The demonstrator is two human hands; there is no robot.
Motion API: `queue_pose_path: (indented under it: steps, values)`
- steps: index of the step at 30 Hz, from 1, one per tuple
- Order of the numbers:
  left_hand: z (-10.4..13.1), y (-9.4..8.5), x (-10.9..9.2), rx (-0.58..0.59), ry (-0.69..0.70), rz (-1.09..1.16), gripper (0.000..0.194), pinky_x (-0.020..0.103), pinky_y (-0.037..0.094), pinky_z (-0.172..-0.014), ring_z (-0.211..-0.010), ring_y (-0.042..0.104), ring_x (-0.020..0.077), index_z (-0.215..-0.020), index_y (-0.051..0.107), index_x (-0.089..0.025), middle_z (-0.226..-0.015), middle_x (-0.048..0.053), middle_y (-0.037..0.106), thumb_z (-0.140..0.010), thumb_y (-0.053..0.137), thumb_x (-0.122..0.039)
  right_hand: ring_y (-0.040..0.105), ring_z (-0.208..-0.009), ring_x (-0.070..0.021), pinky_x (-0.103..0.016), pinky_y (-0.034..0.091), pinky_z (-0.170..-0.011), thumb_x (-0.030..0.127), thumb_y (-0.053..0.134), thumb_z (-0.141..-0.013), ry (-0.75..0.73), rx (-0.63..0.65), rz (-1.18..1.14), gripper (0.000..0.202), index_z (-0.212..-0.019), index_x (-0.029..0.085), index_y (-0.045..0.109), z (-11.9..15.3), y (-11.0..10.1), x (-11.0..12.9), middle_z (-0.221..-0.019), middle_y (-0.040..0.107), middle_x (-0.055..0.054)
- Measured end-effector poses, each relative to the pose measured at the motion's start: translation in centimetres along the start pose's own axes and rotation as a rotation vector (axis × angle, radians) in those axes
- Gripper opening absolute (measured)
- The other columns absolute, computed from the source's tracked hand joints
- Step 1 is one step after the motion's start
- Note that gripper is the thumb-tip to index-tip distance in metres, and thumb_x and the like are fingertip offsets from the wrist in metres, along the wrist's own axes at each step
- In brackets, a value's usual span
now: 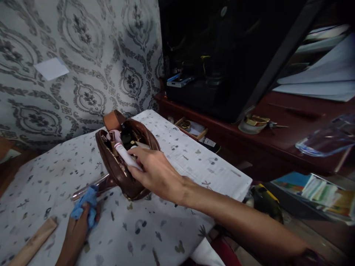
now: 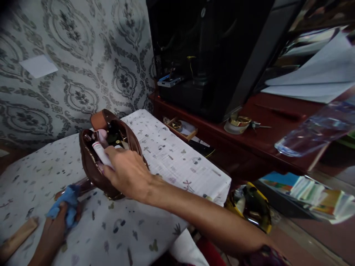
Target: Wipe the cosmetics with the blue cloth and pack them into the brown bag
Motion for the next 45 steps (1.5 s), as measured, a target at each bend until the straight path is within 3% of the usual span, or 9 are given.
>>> queue_pose_path:
  steps: [3, 7, 9, 13, 18, 26, 30, 37, 45]
  values:
    - [0.0, -0.1, 0.9, -0.005, -0.065, 0.059, 0.063, 0.031, 0.043, -0.048, -0.047, 0.052, 0.0188, -0.061, 0.050, -0.024, -0.049, 0.001, 0.058, -0.085, 0.036, -0.080, 0.067, -0.084, -0.0227, -0.031, 0.048, -0.072, 0.019, 0.058, -0.095, -0.022, 0.089, 0.171, 0.017, -0.111, 0.015, 0.063, -1.3, 1.2, 0.9, -0.093, 0.070, -0.007]
    - [-0.3, 0.3, 2.8, 0.039, -0.120, 0.137, 0.060, 0.032, 0.045, -0.049, -0.050, 0.057, 0.0207, -0.067, 0.056, -0.023, -0.053, 0.002, 0.063, -0.081, 0.044, -0.080, 0.069, -0.087, -0.0294, -0.038, 0.051, -0.074, 0.012, 0.054, -0.093, -0.017, 0.176, 0.324, 0.018, -0.110, 0.013, 0.062, -2.2, 2.8, 1.4, -0.095, 0.071, -0.012]
    - [-0.4, 0.8, 3.3, 0.098, -0.117, 0.136, 0.062, 0.032, 0.045, -0.050, -0.050, 0.056, 0.0204, -0.068, 0.060, -0.023, -0.054, 0.002, 0.064, -0.080, 0.044, -0.081, 0.070, -0.086, -0.0295, -0.040, 0.052, -0.075, 0.011, 0.055, -0.092, -0.003, 0.185, 0.346, 0.019, -0.109, 0.014, 0.062, -2.3, 3.2, 1.4, -0.094, 0.071, -0.012]
    - [-0.7, 0.7, 3.7, 0.101, -0.082, 0.079, 0.064, 0.031, 0.045, -0.051, -0.049, 0.053, 0.0188, -0.061, 0.058, -0.023, -0.050, 0.001, 0.059, -0.081, 0.041, -0.082, 0.070, -0.082, -0.0266, -0.037, 0.052, -0.074, 0.012, 0.053, -0.093, 0.038, 0.202, 0.362, 0.016, -0.102, 0.017, 0.065, -2.4, 3.5, 1.1, -0.085, 0.072, -0.009]
    - [-0.9, 0.9, 4.4, 0.134, -0.087, 0.073, 0.061, 0.030, 0.046, -0.053, -0.051, 0.054, 0.0187, -0.063, 0.054, -0.024, -0.053, 0.000, 0.061, -0.081, 0.043, -0.081, 0.070, -0.078, -0.0261, -0.034, 0.051, -0.068, 0.008, 0.056, -0.086, 0.012, 0.324, 0.418, 0.016, -0.090, 0.017, 0.069, -2.1, 4.7, 0.7, -0.078, 0.072, -0.009]
    - [-0.7, 1.0, 4.0, 0.135, -0.086, 0.126, 0.056, 0.029, 0.042, -0.050, -0.047, 0.048, 0.0170, -0.062, 0.047, -0.024, -0.048, -0.002, 0.053, -0.082, 0.047, -0.075, 0.070, -0.079, -0.0261, -0.035, 0.050, -0.066, 0.009, 0.053, -0.090, -0.038, 0.360, 0.446, 0.021, -0.098, 0.016, 0.071, -1.8, 5.6, 0.1, -0.085, 0.074, -0.012]
    - [-0.6, 1.2, 3.7, 0.167, -0.089, 0.130, 0.055, 0.028, 0.042, -0.050, -0.048, 0.050, 0.0174, -0.065, 0.051, -0.023, -0.047, -0.003, 0.050, -0.080, 0.049, -0.076, 0.070, -0.082, -0.0253, -0.034, 0.051, -0.068, 0.011, 0.056, -0.089, -0.035, 0.366, 0.431, 0.021, -0.103, 0.017, 0.070, -1.8, 5.4, 0.3, -0.088, 0.075, -0.010]
    - [-0.5, 1.1, 3.2, 0.151, -0.091, 0.125, 0.057, 0.028, 0.044, -0.052, -0.048, 0.047, 0.0156, -0.057, 0.046, -0.023, -0.049, -0.001, 0.053, -0.078, 0.052, -0.075, 0.070, -0.089, -0.0246, -0.033, 0.052, -0.070, 0.013, 0.049, -0.092, -0.013, 0.400, 0.477, 0.024, -0.106, 0.017, 0.068, -1.5, 5.1, 1.1, -0.105, 0.075, -0.011]
    - [-0.3, 1.2, 2.0, 0.158, -0.011, 0.100, 0.067, 0.028, 0.042, -0.052, -0.050, 0.048, 0.0160, -0.053, 0.054, -0.021, -0.051, 0.001, 0.054, -0.082, 0.042, -0.081, 0.070, -0.094, -0.0256, -0.034, 0.050, -0.073, 0.011, 0.043, -0.095, 0.067, 0.432, 0.469, 0.032, -0.121, 0.016, 0.062, -1.1, 4.7, 0.8, -0.101, 0.075, -0.012]
Point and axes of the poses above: each hand's wrist, its own z-axis away from the middle knuckle, its own y-axis out of the palm, x = y × z, the point moved 10 cm from there along -z, towards the middle knuckle
